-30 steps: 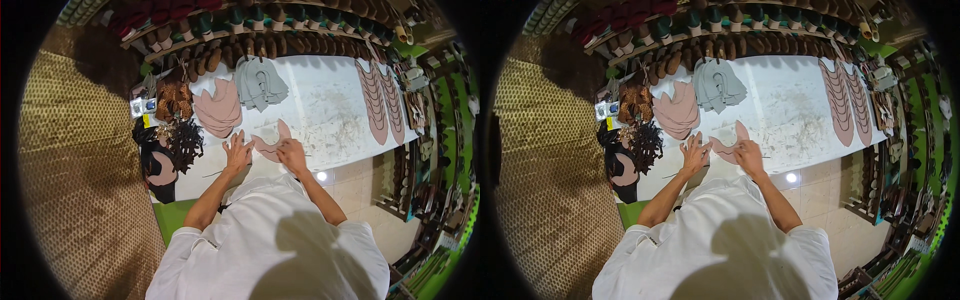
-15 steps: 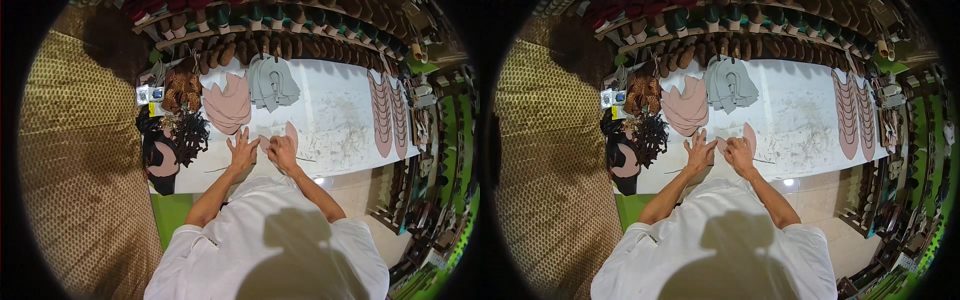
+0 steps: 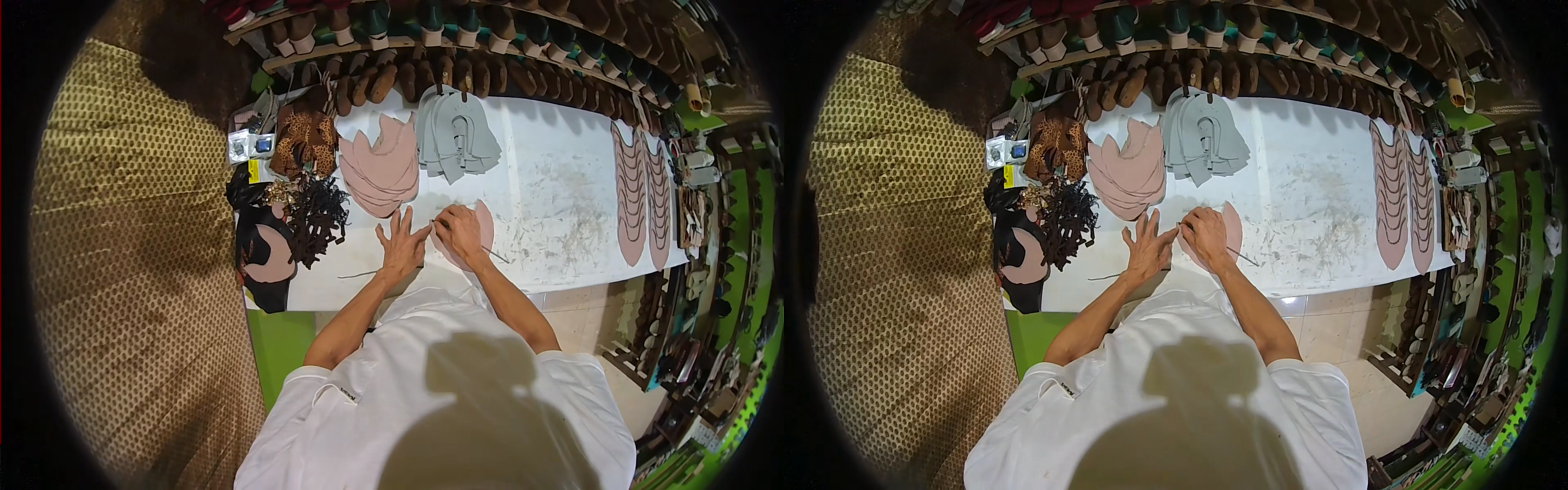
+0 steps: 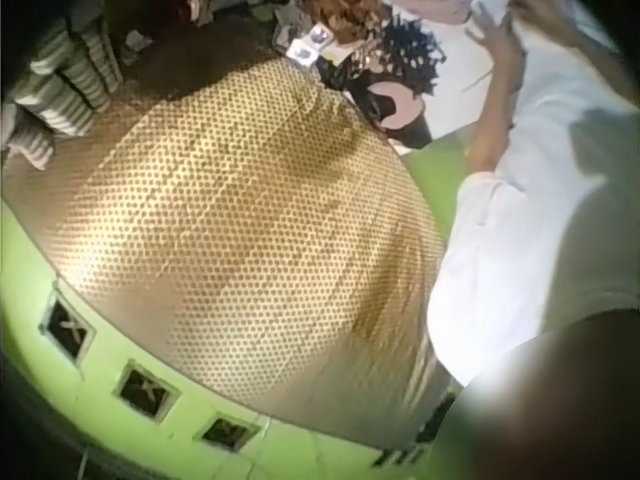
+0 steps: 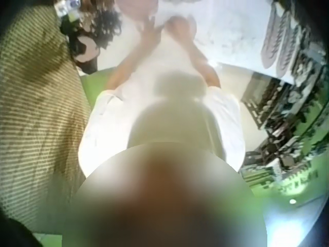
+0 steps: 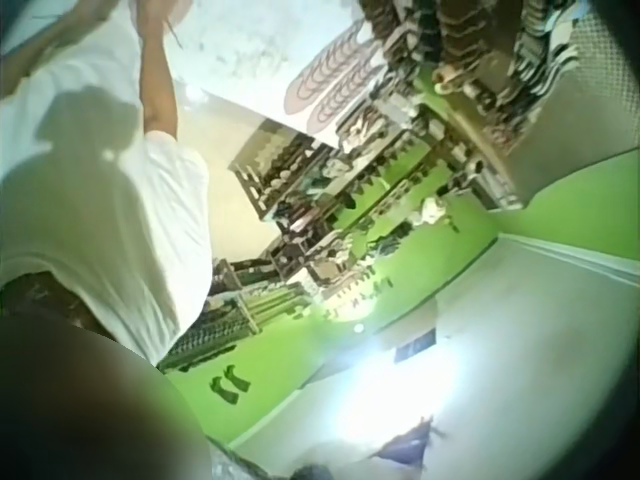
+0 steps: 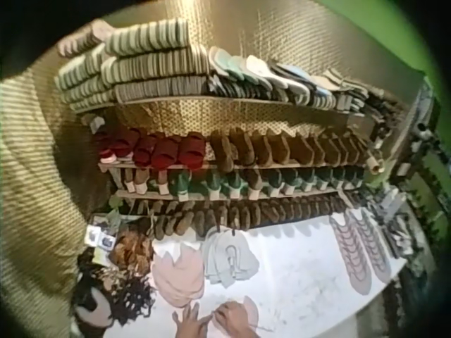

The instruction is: Inspecting and arranging shoe upper components on a workbench.

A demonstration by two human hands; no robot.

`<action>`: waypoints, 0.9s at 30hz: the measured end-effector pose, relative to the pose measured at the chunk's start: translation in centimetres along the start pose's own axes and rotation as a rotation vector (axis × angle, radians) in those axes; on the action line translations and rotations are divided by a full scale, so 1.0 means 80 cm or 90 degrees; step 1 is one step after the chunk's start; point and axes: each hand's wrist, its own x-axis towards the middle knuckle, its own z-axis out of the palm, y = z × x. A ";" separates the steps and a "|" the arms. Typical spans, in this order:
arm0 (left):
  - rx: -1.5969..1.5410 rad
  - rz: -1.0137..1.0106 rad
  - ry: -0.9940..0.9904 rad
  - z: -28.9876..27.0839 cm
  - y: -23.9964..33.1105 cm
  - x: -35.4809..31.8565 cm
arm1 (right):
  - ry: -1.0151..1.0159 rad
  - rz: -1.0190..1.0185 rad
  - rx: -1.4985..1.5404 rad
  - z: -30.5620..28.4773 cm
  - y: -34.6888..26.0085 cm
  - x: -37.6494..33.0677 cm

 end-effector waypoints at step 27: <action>0.086 0.048 0.010 -0.009 0.005 0.009 | -0.034 0.039 -0.048 0.004 -0.001 0.008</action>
